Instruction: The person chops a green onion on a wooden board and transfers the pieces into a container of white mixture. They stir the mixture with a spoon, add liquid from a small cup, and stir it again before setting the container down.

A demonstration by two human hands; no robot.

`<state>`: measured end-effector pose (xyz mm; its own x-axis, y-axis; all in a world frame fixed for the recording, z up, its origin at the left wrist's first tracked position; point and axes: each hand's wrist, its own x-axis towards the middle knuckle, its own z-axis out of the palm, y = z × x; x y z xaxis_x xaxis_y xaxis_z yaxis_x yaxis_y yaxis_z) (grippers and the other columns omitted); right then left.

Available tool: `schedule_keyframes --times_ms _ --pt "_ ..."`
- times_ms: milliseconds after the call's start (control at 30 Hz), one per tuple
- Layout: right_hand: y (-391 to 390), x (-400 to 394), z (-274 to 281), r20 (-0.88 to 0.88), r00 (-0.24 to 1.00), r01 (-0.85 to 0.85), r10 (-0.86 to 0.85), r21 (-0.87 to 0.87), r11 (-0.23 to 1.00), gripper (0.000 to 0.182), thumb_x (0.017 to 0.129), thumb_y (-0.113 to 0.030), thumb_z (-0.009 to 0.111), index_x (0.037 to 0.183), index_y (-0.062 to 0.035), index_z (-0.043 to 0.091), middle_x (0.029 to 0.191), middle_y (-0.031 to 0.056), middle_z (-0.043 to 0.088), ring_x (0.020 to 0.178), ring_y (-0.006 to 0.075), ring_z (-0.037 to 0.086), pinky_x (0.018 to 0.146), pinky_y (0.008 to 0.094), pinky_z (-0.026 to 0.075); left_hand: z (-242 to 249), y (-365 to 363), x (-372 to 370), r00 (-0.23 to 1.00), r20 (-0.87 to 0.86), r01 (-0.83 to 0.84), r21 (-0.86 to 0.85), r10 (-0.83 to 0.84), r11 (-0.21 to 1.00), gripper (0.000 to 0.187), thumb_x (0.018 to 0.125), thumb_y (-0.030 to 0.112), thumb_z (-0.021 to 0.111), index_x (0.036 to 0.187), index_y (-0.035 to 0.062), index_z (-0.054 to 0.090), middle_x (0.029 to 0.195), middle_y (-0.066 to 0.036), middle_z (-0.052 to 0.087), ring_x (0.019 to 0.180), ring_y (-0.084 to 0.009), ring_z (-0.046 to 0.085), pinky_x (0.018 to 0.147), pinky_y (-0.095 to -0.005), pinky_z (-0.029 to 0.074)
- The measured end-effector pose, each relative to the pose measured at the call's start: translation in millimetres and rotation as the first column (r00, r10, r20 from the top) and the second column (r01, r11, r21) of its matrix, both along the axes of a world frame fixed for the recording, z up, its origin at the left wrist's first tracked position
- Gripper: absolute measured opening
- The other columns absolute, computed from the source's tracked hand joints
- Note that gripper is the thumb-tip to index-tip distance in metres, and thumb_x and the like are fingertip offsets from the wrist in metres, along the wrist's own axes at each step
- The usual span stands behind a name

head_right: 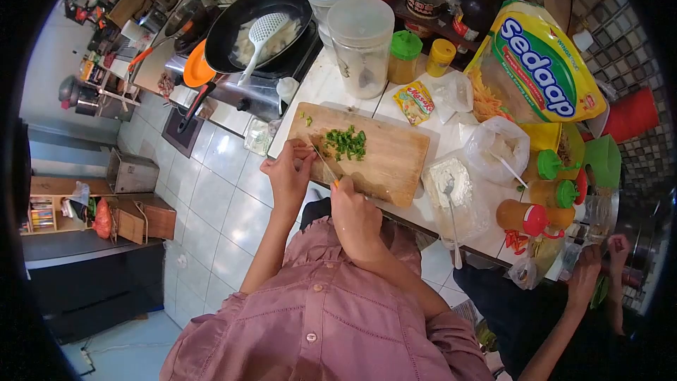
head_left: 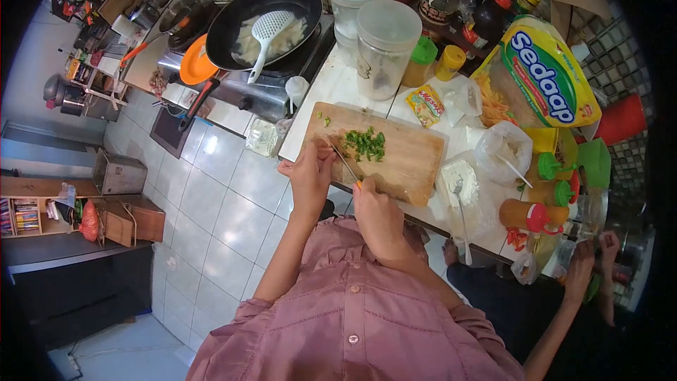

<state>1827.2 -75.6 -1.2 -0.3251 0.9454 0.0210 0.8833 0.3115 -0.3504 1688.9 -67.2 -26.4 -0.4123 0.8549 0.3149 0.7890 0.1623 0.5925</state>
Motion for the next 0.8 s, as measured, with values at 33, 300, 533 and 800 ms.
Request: schedule_keyframes --times_ms 33,300,533,800 --pt "1 -1 0 -0.001 1.0 0.003 -0.003 -0.004 1.0 0.027 0.091 -0.034 0.05 0.081 -0.0086 0.048 0.048 0.0123 0.057 0.047 0.0304 0.062 0.039 0.0388 0.05 -1 0 -1 1.0 -0.001 0.003 -0.004 -0.003 1.0 0.022 0.079 0.013 0.067 0.096 0.0097 0.054 0.081 0.001 0.069 0.072 -0.0122 0.06 0.077 -0.0344 0.023" --pt "-12 18 11 0.021 1.0 0.018 -0.017 -0.08 0.997 0.029 0.09 -0.034 0.05 0.077 -0.0085 0.048 0.048 0.0127 0.057 0.047 0.03 0.062 0.039 0.0401 0.05 -4 -1 3 1.0 0.018 -0.022 0.027 0.022 0.999 0.022 0.078 0.013 0.068 0.094 0.0102 0.053 0.077 0.002 0.067 0.07 -0.0127 0.06 0.077 -0.0341 0.023" --pt "-1 4 -2 -0.005 1.0 0.015 -0.015 -0.028 1.0 0.029 0.091 -0.034 0.049 0.078 -0.0083 0.049 0.049 0.014 0.058 0.048 0.0302 0.062 0.04 0.04 0.05 -3 -1 2 1.0 0.026 -0.007 0.027 0.006 1.0 0.023 0.078 0.014 0.068 0.094 0.0099 0.053 0.077 0.002 0.067 0.064 -0.0129 0.058 0.076 -0.034 0.023" --pt "-16 22 7 0.027 1.0 0.018 -0.016 -0.091 0.996 0.029 0.092 -0.033 0.047 0.08 -0.0065 0.049 0.051 0.0152 0.058 0.05 0.033 0.062 0.041 0.0416 0.05 -2 -1 -1 0.999 0.036 -0.021 0.018 0.02 1.0 0.027 0.077 0.018 0.069 0.098 0.0106 0.054 0.077 0.002 0.068 0.067 -0.0123 0.057 0.076 -0.0349 0.024"
